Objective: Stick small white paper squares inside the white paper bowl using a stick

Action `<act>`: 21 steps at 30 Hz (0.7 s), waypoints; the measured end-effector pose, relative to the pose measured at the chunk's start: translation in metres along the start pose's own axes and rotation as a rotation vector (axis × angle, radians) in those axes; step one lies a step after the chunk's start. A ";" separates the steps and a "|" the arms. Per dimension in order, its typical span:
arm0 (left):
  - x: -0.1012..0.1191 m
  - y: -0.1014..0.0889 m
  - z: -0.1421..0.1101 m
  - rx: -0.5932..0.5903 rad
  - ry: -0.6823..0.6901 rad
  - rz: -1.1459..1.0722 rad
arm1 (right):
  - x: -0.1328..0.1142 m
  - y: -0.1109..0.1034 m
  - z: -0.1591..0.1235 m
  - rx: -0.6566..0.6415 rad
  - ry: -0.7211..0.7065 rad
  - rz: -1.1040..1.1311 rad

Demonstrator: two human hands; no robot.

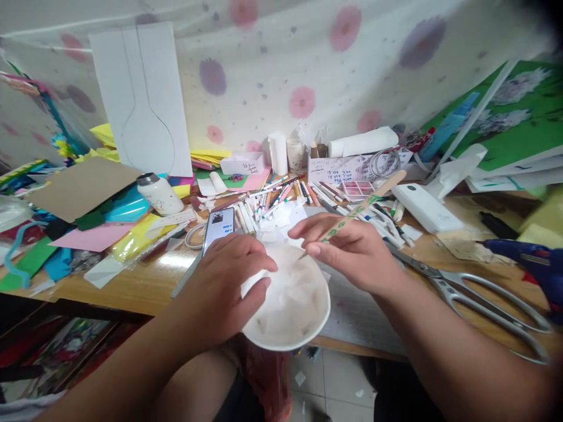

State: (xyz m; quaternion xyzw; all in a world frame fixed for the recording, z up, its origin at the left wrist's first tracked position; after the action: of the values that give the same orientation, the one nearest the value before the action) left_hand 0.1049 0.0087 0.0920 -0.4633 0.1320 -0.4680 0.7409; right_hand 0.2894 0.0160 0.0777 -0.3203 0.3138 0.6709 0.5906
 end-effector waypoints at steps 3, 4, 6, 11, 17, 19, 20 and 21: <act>0.010 -0.005 0.010 0.063 -0.051 -0.104 | -0.006 -0.003 0.004 0.066 -0.017 0.004; 0.016 -0.006 0.014 0.077 -0.062 -0.146 | -0.011 -0.001 0.003 0.070 -0.024 -0.002; 0.031 -0.007 0.020 0.104 -0.072 -0.217 | -0.025 0.006 -0.002 0.083 -0.050 -0.023; 0.063 -0.005 0.022 0.261 -0.054 -0.278 | -0.046 0.020 -0.035 0.255 -0.079 -0.091; 0.099 0.002 0.011 0.255 0.172 -0.252 | -0.055 0.001 -0.110 0.339 -0.056 -0.405; 0.095 -0.003 0.005 0.275 0.165 -0.175 | -0.064 -0.030 -0.156 0.391 -0.040 -0.614; 0.088 -0.006 0.001 0.290 0.148 -0.131 | -0.070 -0.051 -0.182 0.446 -0.017 -0.733; 0.080 -0.009 -0.004 0.304 0.127 -0.099 | -0.077 -0.072 -0.210 0.512 0.009 -0.856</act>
State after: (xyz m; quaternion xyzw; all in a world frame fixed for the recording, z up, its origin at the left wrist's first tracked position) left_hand 0.1390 -0.0601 0.1166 -0.3213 0.0833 -0.5469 0.7686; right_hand 0.3805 -0.1898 0.0112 -0.2680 0.3114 0.2682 0.8714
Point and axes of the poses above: each hand's wrist, its own z-axis towards the middle knuckle, its own y-axis out of the palm, x = y × z, the point moved 7 cm from there along z, towards the middle knuckle, and after that the axes turned 6 degrees about x, right-handed, at the moved point
